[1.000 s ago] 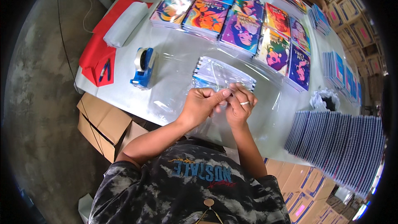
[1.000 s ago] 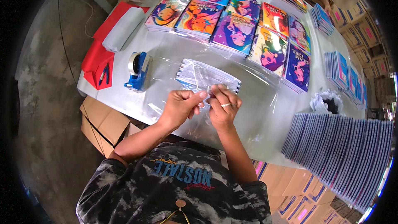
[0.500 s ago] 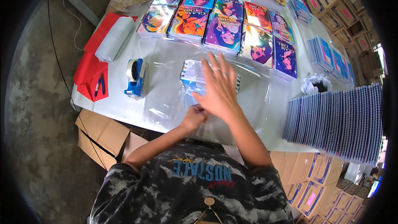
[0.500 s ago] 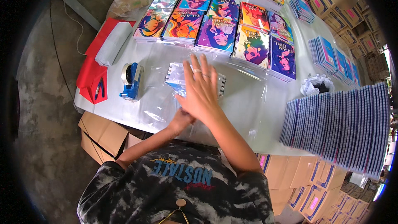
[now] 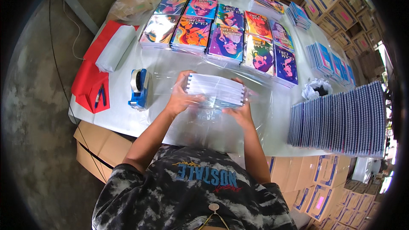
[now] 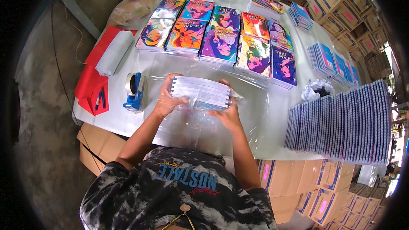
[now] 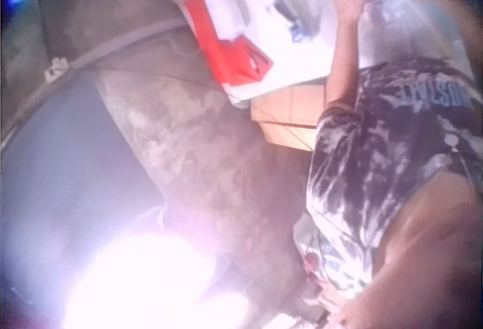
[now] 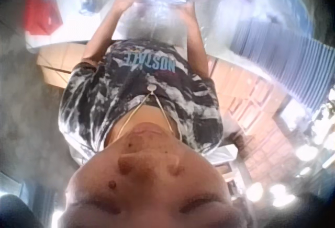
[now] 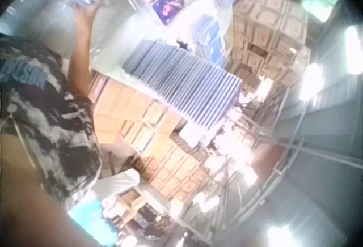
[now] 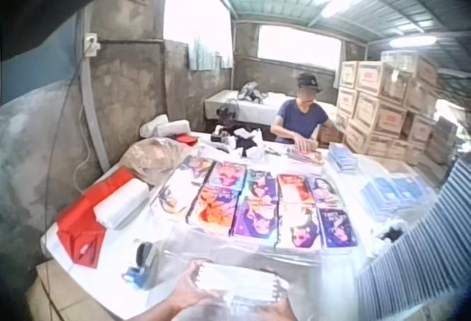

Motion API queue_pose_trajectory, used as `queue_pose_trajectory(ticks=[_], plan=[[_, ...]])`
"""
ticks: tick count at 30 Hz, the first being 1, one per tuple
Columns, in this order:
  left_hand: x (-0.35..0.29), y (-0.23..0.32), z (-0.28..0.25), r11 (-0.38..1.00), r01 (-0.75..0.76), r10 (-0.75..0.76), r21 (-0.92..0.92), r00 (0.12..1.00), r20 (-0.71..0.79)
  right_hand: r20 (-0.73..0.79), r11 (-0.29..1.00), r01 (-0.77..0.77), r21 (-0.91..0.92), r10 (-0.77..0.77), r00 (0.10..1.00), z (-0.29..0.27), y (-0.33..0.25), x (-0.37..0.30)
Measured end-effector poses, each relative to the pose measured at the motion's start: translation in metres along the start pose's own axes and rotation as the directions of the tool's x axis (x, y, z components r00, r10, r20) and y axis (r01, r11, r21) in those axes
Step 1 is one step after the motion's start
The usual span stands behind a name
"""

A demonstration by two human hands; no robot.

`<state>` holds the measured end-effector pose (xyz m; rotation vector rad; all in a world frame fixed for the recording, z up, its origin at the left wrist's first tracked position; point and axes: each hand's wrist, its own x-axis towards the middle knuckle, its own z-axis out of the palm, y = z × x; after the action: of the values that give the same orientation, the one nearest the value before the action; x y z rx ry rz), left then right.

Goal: The person places spiral-bound notebooks into clear plastic sleeves, seals them with tape, and stacks the finished packages. The person repeats this process for multiple notebooks, handling them one at a time and arranging the completed items on the table.

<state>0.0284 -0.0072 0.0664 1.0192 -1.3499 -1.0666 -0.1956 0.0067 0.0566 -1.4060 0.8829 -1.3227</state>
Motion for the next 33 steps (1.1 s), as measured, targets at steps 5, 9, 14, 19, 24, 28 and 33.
queue_pose_trajectory(ticks=[5, 9, 14, 19, 24, 28, 33], plan=[[0.049, 0.038, -0.002, 0.805, -0.472, 0.401, 0.36, 0.88, 0.256, -0.073, 0.83, 0.335, -0.445, -0.407, 0.911, 0.009, -0.022, 0.047], [0.08, 0.092, 0.015, 0.819, -0.548, 0.567, 0.173, 0.819, -0.091, -0.449, 0.841, 0.443, -0.31, -0.54, 0.712, 0.014, -0.076, 0.086], [0.089, 0.112, -0.025, 0.899, -0.436, 0.379, -0.032, 0.813, -0.442, -0.406, 0.513, 0.784, -0.349, -0.837, 0.367, 0.01, -0.095, 0.037], [-0.003, 0.006, -0.01, 0.983, -0.086, 0.086, 0.164, 0.996, 0.007, 0.375, 0.392, 0.524, -0.756, -0.397, 0.838, 0.043, -0.055, -0.007], [-0.02, 0.013, 0.022, 0.827, -0.149, 0.269, 0.542, 0.951, -0.15, 0.176, 0.351, 0.245, -0.904, -0.217, 0.96, 0.047, -0.041, 0.044], [-0.016, 0.03, 0.035, 0.422, -0.299, 0.413, 0.856, 0.904, 0.112, 0.023, 0.54, 0.388, -0.746, -0.562, 0.827, 0.041, -0.043, 0.048], [-0.004, 0.041, 0.058, 0.431, -0.412, 0.316, 0.803, 0.902, 0.293, -0.364, 0.545, -0.037, -0.837, -0.506, 0.782, 0.031, -0.027, 0.012]])
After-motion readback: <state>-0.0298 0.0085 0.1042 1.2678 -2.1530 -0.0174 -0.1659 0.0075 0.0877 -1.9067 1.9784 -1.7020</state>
